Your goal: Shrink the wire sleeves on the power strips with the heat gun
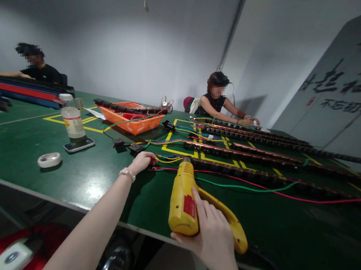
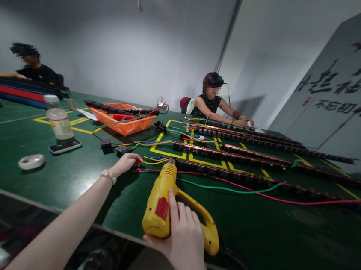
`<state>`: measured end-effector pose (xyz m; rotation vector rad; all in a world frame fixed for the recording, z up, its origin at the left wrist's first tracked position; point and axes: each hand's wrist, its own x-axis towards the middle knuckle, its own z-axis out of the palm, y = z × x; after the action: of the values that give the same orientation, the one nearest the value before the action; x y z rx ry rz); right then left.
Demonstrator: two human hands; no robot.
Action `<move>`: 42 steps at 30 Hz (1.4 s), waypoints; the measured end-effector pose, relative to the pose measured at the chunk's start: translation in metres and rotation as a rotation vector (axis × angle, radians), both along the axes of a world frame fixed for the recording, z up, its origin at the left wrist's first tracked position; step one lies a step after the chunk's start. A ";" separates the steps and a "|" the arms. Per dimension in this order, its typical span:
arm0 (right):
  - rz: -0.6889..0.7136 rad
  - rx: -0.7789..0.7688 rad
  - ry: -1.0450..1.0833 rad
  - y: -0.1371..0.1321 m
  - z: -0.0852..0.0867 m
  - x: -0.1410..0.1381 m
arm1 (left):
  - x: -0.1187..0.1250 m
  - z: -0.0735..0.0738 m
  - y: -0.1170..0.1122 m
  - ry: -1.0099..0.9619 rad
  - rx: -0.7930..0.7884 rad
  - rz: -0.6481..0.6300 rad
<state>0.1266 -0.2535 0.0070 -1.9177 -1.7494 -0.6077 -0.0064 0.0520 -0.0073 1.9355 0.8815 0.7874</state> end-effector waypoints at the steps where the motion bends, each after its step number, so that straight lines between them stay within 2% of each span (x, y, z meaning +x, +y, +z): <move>1: -0.003 -0.003 0.005 0.000 0.000 -0.001 | 0.000 0.001 0.000 -0.009 -0.022 -0.011; 13: 0.068 -0.008 0.085 -0.002 0.002 -0.029 | 0.002 -0.001 0.001 -0.051 -0.164 -0.035; 20: 0.143 -0.073 0.112 0.010 0.007 -0.057 | 0.001 -0.007 0.004 0.039 0.013 0.077; 25: 0.186 -0.105 0.150 0.026 0.007 -0.075 | -0.002 0.003 -0.002 0.104 0.124 0.109; 29: 0.186 -0.096 0.162 0.030 0.004 -0.077 | -0.003 0.010 -0.008 0.103 0.120 0.132; 32: 0.210 -0.148 0.186 0.027 0.008 -0.075 | -0.004 0.011 -0.010 0.110 0.122 0.132; 36: 0.259 -0.258 0.287 0.021 0.018 -0.071 | -0.005 0.009 -0.009 0.116 0.126 0.133; 42: 0.280 -0.306 0.344 0.016 0.021 -0.065 | -0.005 0.002 -0.002 0.133 0.145 0.110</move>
<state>0.0620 -0.2375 0.0275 -1.7847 -1.9086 0.0921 -0.0112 0.0495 -0.0053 2.1000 1.0435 0.8132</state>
